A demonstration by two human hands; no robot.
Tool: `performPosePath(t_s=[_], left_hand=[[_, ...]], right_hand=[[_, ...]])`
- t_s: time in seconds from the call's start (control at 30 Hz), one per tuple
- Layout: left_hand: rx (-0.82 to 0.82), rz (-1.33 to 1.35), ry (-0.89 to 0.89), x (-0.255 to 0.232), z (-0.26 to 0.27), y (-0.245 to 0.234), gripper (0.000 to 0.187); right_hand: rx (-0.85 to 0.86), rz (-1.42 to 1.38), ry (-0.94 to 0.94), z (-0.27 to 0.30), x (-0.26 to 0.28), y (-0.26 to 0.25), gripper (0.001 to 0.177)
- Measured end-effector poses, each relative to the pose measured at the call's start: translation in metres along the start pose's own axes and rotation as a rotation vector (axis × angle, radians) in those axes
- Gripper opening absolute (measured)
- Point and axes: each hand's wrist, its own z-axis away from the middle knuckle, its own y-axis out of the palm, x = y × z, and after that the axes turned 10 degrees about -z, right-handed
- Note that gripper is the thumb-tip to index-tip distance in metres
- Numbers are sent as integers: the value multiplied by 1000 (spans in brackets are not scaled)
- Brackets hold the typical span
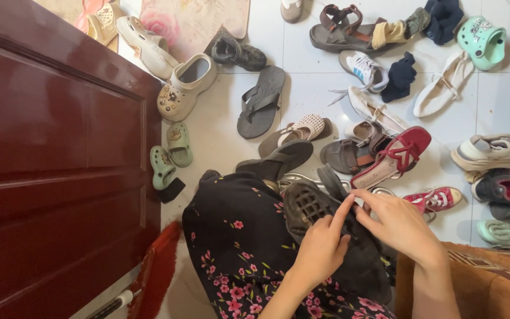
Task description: Cleaning and organizing various shoes by wiping them with a cloth and placing them in a shoe rack.
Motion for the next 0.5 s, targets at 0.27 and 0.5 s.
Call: performPosePath(t_s=[0.27,0.5], left_hand=[[11,64,-29,-4,-4,-14,96],[-138,122,-60,3,2,-4,60]], right_hand=[[-70,-89,-268,12,15,-1,42],[-80,-167,-235,21,35,-3,29]])
